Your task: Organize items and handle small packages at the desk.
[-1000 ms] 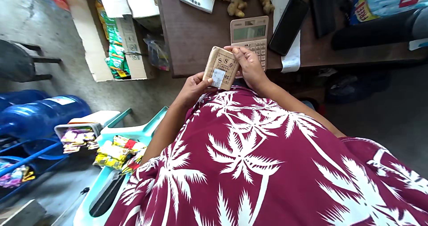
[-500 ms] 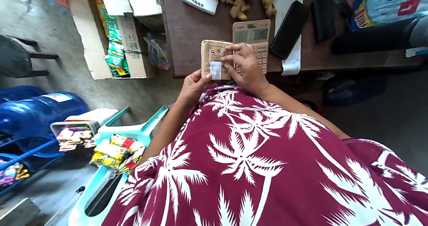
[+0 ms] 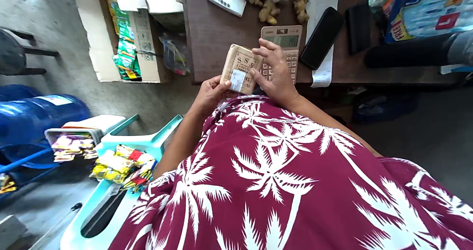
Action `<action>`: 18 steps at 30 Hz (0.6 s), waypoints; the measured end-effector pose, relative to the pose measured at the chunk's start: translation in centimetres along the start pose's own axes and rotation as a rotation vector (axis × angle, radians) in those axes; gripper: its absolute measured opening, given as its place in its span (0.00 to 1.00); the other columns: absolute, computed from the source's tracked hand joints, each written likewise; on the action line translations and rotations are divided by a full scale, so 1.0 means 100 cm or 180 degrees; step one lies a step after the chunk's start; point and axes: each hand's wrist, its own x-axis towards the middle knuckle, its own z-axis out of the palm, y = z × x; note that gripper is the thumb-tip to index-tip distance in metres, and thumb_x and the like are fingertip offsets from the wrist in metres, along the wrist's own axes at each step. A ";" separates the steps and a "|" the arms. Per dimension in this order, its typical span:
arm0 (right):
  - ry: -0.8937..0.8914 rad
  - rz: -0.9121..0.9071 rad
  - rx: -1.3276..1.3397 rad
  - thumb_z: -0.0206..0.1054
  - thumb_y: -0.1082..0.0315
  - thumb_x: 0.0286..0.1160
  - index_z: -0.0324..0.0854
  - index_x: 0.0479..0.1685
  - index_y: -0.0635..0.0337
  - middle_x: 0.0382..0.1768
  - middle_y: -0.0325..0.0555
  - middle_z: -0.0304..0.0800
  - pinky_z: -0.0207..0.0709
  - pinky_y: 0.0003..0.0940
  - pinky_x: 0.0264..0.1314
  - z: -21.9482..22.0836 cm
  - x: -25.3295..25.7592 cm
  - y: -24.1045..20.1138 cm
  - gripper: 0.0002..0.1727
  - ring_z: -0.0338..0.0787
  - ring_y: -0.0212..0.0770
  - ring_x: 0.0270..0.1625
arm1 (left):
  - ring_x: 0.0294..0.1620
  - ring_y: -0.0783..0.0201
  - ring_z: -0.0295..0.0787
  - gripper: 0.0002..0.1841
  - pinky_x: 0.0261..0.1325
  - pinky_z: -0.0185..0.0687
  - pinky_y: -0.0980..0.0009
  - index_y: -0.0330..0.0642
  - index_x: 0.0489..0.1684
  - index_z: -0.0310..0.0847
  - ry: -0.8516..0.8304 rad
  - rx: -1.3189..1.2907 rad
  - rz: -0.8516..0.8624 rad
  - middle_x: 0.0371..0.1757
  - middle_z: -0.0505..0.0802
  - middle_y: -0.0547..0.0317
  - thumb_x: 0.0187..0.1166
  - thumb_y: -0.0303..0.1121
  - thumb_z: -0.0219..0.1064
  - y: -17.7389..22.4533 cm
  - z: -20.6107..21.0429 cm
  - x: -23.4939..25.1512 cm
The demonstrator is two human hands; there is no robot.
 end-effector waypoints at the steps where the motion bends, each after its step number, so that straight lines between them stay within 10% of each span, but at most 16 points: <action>1: -0.0041 0.0165 0.0254 0.70 0.68 0.77 0.75 0.75 0.70 0.80 0.65 0.71 0.85 0.36 0.69 0.000 -0.001 0.000 0.27 0.85 0.47 0.72 | 0.44 0.65 0.96 0.11 0.53 0.93 0.64 0.39 0.55 0.79 -0.0019 0.0045 0.0020 0.46 0.96 0.59 0.83 0.33 0.58 0.001 -0.002 0.000; 4: -0.0210 0.0676 0.0924 0.67 0.70 0.80 0.66 0.82 0.70 0.76 0.58 0.78 0.90 0.32 0.53 -0.002 -0.002 -0.003 0.31 0.93 0.38 0.53 | 0.40 0.68 0.95 0.11 0.47 0.93 0.69 0.42 0.51 0.82 -0.0055 0.0124 0.0129 0.43 0.96 0.62 0.84 0.36 0.57 0.003 -0.006 0.002; 18: -0.0413 0.0946 0.1374 0.71 0.74 0.76 0.61 0.83 0.69 0.72 0.53 0.79 0.91 0.29 0.50 -0.002 -0.008 -0.012 0.36 0.93 0.34 0.49 | 0.45 0.70 0.93 0.21 0.51 0.91 0.70 0.40 0.64 0.78 0.0220 0.0267 0.0231 0.49 0.95 0.63 0.91 0.46 0.48 0.004 -0.007 0.004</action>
